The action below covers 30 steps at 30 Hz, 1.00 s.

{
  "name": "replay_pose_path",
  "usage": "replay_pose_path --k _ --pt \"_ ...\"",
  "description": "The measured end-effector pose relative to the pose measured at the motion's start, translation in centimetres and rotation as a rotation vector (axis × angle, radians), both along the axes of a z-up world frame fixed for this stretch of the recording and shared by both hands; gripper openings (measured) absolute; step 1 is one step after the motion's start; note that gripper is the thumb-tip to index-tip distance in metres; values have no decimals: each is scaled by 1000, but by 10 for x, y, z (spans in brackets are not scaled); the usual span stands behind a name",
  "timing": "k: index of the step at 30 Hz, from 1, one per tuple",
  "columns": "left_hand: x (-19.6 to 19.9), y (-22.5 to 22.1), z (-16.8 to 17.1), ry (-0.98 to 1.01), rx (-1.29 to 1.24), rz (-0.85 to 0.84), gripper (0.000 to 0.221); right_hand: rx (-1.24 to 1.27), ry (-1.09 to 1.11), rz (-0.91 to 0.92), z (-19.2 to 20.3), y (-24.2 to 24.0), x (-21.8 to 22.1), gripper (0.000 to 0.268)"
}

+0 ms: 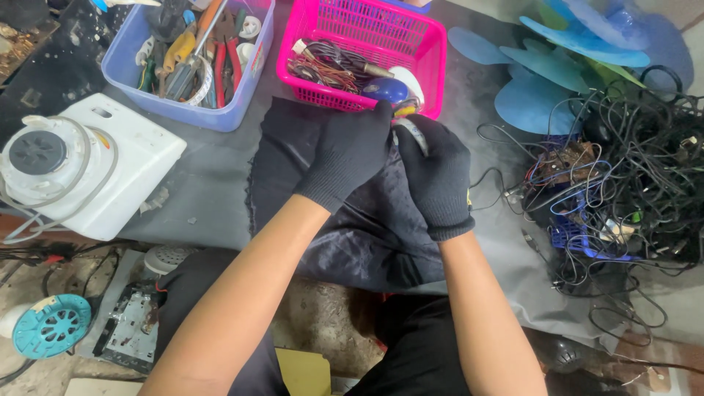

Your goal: Untangling and sorting a large pile of electronic cables and wires on a workbench

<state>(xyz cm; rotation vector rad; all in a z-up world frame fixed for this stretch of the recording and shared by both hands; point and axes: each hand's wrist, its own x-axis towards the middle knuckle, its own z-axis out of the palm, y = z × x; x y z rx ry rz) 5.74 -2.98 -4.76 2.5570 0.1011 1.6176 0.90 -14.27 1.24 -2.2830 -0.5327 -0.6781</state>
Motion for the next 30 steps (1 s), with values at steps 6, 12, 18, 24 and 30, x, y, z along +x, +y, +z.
replay_pose_path --k 6,12,18,24,30 --pt "5 1 -4 18 23 -94 30 34 18 1 -7 -3 4 16" --pt "4 4 -8 31 45 -187 26 66 34 -2 -7 0 6 16" --pt "4 6 -11 45 70 -277 24 66 35 -10 0 2 2 14" --pt "6 12 -15 57 95 -372 23 75 53 -23 -3 3 2 15" --pt "8 15 -20 74 119 -468 23 99 64 -49 -6 0 3 16"
